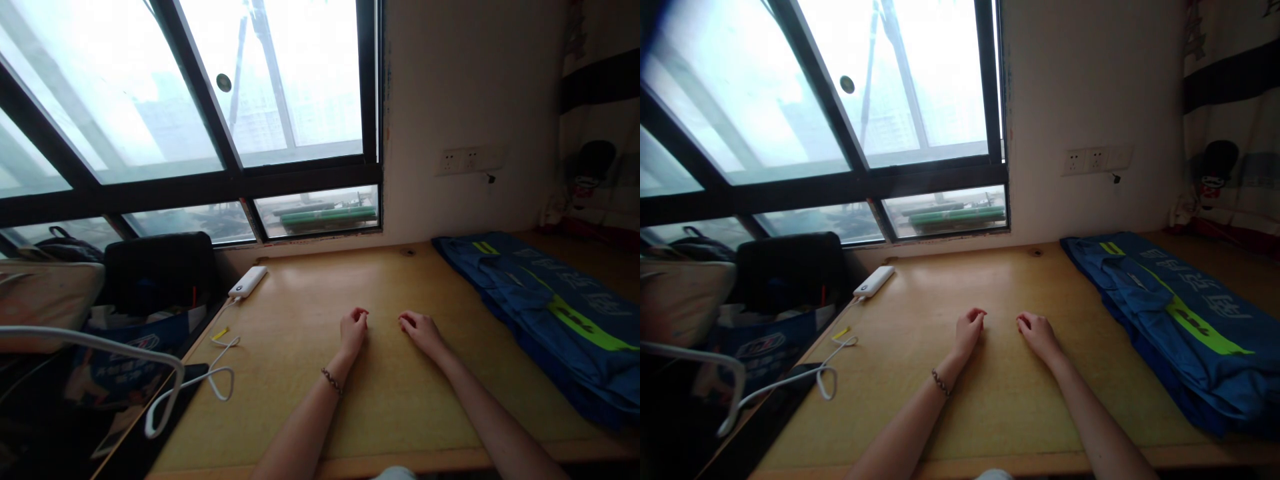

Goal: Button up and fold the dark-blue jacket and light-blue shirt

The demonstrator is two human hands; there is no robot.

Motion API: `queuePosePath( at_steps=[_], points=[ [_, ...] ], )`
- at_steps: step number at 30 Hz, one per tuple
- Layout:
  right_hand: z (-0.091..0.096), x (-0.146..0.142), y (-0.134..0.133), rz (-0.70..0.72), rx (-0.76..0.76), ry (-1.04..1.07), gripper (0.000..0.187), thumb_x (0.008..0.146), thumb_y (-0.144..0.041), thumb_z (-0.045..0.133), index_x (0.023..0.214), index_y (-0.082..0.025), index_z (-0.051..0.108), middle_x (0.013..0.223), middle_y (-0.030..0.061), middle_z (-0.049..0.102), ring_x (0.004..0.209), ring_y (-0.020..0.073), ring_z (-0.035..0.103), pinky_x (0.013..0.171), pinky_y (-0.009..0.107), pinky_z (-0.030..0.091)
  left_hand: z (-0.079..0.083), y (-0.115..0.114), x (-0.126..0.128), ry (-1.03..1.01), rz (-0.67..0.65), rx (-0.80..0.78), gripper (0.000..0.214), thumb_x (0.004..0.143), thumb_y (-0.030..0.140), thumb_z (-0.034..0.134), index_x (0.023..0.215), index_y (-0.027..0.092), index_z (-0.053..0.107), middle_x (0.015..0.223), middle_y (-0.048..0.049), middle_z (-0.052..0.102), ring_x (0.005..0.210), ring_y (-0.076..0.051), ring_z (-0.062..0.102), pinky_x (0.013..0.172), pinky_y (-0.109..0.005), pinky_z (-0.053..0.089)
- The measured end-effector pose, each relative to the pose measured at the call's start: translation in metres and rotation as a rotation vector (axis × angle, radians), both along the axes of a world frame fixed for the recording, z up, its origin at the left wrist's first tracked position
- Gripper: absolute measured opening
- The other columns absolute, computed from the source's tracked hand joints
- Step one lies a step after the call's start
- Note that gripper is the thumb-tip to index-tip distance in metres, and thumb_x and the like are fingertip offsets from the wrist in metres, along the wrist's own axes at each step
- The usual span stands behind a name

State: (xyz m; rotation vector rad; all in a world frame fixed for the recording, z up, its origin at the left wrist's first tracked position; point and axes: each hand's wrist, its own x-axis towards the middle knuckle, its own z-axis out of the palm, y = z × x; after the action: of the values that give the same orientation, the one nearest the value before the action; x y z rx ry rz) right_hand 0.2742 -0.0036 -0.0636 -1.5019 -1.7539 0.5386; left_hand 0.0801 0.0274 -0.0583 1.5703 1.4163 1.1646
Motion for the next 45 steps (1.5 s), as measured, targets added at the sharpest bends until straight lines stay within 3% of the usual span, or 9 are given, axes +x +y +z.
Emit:
queuePosePath(
  at_steps=[33, 40, 42, 45],
  points=[
    [0.004, 0.000, -0.001, -0.003, -0.014, -0.029, 0.025, 0.076, -0.028, 0.039, 0.077, -0.018, 0.062, 0.065, 0.0026, 0.062, 0.063, 0.0159, 0.056, 0.062, 0.026, 0.040, 0.001, 0.000, 0.001, -0.003, 0.007, -0.013, 0.024, 0.071, 0.029, 0.043, 0.076, 0.014, 0.060, 0.046, 0.0034, 0.047, 0.046, -0.010, 0.044, 0.048, -0.021, 0.032],
    [0.002, 0.002, 0.000, 0.028, 0.021, -0.086, 0.024, 0.076, -0.028, 0.040, 0.080, -0.018, 0.062, 0.080, 0.0056, 0.063, 0.075, 0.0170, 0.057, 0.071, 0.027, 0.042, 0.000, 0.002, -0.001, -0.010, 0.009, -0.012, 0.024, 0.072, 0.029, 0.043, 0.076, 0.014, 0.060, 0.046, 0.0035, 0.046, 0.046, -0.010, 0.044, 0.047, -0.020, 0.032],
    [0.005, 0.019, 0.007, -0.042, 0.082, -0.132, 0.025, 0.075, -0.027, 0.041, 0.083, -0.017, 0.062, 0.087, 0.0081, 0.062, 0.082, 0.0184, 0.056, 0.077, 0.029, 0.041, 0.000, 0.003, -0.002, -0.013, 0.015, -0.013, 0.023, 0.072, 0.028, 0.043, 0.076, 0.014, 0.060, 0.046, 0.0035, 0.046, 0.046, -0.009, 0.045, 0.048, -0.020, 0.032],
    [0.013, 0.068, 0.021, -0.334, 0.228, -0.295, 0.031, 0.072, -0.029, 0.045, 0.094, -0.013, 0.060, 0.101, 0.0152, 0.055, 0.099, 0.0250, 0.048, 0.088, 0.039, 0.035, 0.000, 0.003, -0.003, -0.020, 0.017, -0.003, 0.023, 0.072, 0.028, 0.043, 0.076, 0.014, 0.060, 0.047, 0.0032, 0.047, 0.046, -0.009, 0.045, 0.047, -0.020, 0.032]
  ],
)
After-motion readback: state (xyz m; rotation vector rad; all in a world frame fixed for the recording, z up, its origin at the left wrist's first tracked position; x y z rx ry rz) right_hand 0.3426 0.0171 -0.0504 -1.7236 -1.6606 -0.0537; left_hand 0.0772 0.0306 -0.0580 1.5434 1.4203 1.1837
